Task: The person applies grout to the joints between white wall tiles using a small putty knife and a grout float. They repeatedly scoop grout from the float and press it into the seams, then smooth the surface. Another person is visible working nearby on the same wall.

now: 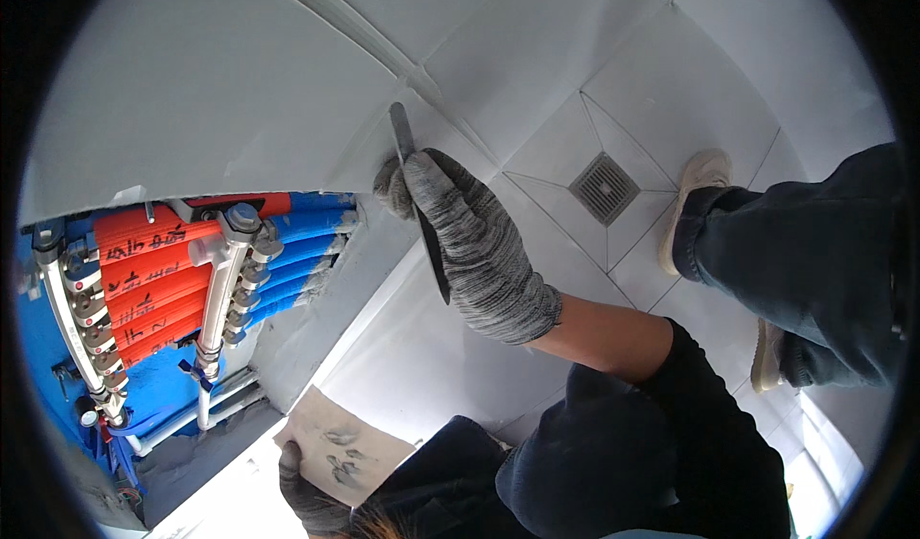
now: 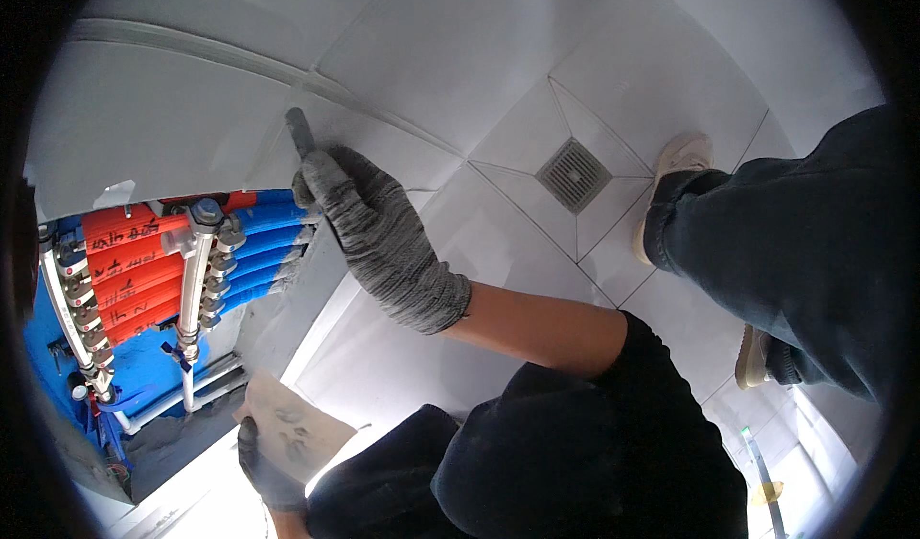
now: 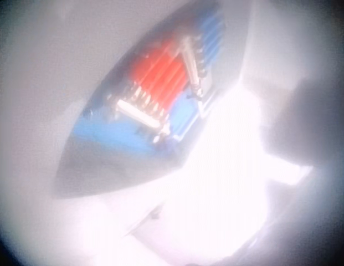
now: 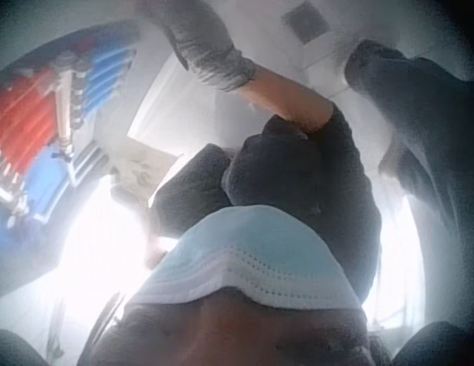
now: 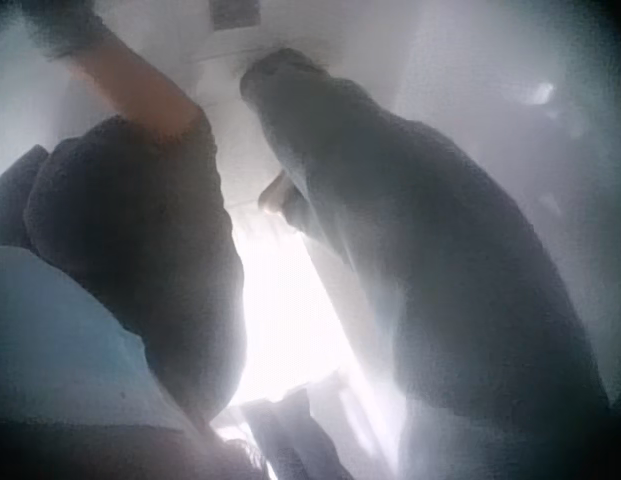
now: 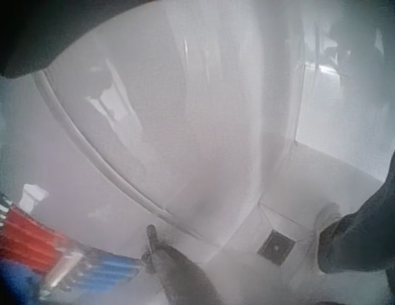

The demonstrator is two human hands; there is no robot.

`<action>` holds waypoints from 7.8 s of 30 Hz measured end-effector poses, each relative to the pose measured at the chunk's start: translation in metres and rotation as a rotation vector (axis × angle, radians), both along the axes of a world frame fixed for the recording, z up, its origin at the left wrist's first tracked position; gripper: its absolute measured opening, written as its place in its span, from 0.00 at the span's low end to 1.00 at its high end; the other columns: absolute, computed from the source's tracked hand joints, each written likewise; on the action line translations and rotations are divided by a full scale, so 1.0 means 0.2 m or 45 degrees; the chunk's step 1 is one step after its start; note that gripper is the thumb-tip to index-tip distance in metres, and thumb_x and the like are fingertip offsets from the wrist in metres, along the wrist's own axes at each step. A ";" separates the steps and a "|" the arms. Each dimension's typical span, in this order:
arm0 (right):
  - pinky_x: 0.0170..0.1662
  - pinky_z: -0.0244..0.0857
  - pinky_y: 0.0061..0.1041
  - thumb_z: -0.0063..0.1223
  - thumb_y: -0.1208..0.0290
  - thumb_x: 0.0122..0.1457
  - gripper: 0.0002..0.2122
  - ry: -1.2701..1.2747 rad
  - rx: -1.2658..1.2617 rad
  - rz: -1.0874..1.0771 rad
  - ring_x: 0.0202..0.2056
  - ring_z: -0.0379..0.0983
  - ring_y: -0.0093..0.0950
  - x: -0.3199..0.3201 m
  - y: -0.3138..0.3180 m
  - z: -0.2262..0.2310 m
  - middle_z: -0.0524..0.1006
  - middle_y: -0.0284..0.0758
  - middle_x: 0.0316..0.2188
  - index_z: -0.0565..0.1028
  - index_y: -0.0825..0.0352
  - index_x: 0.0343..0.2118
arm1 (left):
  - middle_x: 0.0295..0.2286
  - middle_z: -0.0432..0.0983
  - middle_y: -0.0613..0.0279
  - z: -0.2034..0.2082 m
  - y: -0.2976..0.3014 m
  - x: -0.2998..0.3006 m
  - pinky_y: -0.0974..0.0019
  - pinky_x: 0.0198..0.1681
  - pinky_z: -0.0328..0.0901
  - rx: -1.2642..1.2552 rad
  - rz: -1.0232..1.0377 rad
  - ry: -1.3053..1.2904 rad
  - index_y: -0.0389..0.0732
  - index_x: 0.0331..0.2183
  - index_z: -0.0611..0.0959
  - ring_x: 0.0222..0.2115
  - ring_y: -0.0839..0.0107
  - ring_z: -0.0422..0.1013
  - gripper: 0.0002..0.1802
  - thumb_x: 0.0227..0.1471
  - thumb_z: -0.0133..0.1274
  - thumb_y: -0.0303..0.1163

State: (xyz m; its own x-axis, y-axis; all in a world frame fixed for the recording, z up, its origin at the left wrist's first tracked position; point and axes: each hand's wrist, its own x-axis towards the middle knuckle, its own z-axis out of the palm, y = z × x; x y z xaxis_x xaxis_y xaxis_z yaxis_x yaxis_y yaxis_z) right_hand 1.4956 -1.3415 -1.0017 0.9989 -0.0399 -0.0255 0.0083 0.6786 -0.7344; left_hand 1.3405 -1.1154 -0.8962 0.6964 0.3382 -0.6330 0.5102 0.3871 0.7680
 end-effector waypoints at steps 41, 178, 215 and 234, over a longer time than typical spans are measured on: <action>0.43 0.66 0.26 0.42 0.53 0.61 0.22 0.244 0.157 -0.018 0.37 0.70 0.27 0.03 0.04 0.07 0.73 0.38 0.34 0.69 0.71 0.44 | 0.44 0.69 0.50 -0.13 0.23 0.01 0.54 0.48 0.65 0.136 -0.003 -0.009 0.36 0.50 0.68 0.44 0.57 0.68 0.30 0.50 0.50 0.45; 0.35 0.69 0.34 0.58 0.63 0.49 0.10 -1.154 -1.812 -1.074 0.29 0.72 0.36 0.38 -0.45 -0.12 0.75 0.39 0.28 0.75 0.65 0.28 | 0.48 0.65 0.47 -0.69 -0.07 0.25 0.55 0.49 0.65 -0.708 -0.570 0.226 0.35 0.55 0.61 0.47 0.55 0.66 0.42 0.43 0.57 0.45; 0.35 0.68 0.30 0.57 0.69 0.51 0.07 -1.189 -1.951 -1.150 0.29 0.72 0.35 0.40 -0.47 -0.14 0.74 0.38 0.27 0.74 0.66 0.29 | 0.47 0.66 0.48 -0.67 -0.08 0.26 0.56 0.48 0.67 -0.636 -0.517 0.232 0.36 0.55 0.61 0.46 0.56 0.67 0.42 0.43 0.57 0.45; 0.34 0.68 0.31 0.56 0.67 0.52 0.08 -1.232 -1.899 -1.087 0.29 0.71 0.35 0.39 -0.49 -0.12 0.74 0.38 0.27 0.74 0.66 0.30 | 0.46 0.67 0.47 -0.68 -0.08 0.27 0.56 0.47 0.67 -0.635 -0.498 0.235 0.36 0.55 0.63 0.45 0.56 0.68 0.41 0.42 0.57 0.46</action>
